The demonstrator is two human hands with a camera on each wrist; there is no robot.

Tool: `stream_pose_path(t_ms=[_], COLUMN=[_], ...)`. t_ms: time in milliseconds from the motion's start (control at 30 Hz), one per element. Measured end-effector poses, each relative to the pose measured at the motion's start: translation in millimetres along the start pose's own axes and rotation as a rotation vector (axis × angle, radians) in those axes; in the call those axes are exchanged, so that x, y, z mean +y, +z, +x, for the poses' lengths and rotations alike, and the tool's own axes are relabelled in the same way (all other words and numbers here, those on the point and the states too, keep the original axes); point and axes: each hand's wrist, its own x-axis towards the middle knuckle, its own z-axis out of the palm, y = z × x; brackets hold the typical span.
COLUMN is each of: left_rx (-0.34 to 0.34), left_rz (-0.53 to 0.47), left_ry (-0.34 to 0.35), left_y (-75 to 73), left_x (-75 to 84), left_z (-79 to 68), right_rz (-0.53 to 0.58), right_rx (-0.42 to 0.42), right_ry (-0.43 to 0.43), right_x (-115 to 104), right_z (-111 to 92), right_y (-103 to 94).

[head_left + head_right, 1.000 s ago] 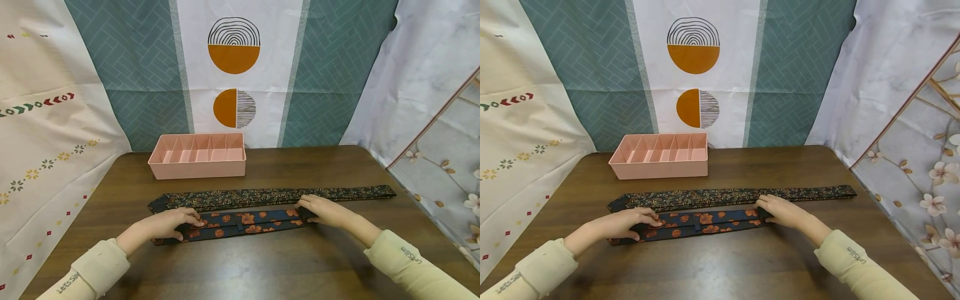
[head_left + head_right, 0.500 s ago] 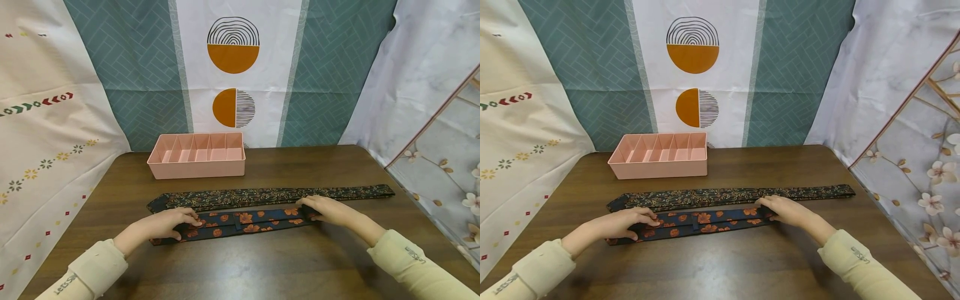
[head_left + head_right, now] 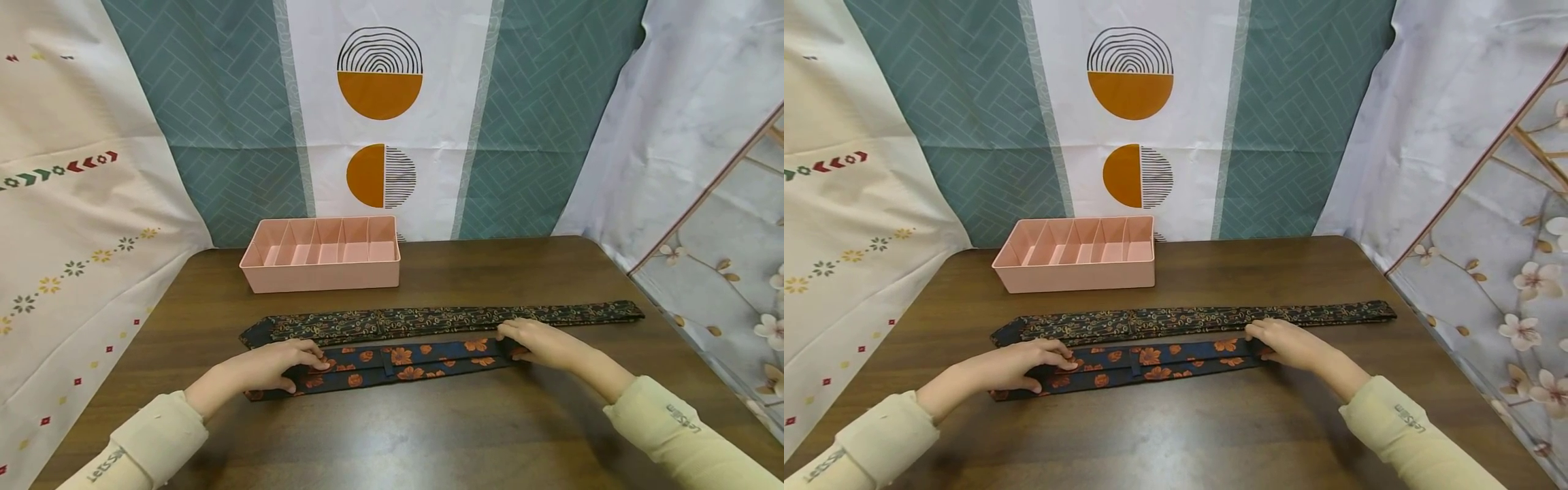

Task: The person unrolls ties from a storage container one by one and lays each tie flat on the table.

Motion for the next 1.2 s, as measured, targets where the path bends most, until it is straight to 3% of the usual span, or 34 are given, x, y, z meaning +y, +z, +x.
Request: stream_pose_path(t_ms=[333, 633, 1200], left_rx=[-0.005, 0.0, 0.144], left_rz=[0.005, 0.021, 0.173], left_ry=[-0.004, 0.019, 0.01], left_y=[-0.2, -1.4, 3.8], left_x=[-0.5, 0.5, 10.3], left_z=[-1.3, -0.1, 11.6], right_rz=[0.007, -0.006, 0.004], right_rx=[-0.033, -0.01, 0.039], right_ry=[0.041, -0.012, -0.02], right_x=[5, 8, 14], right_z=[-7, -10, -22], right_y=[-2.9, -4.2, -7.3])
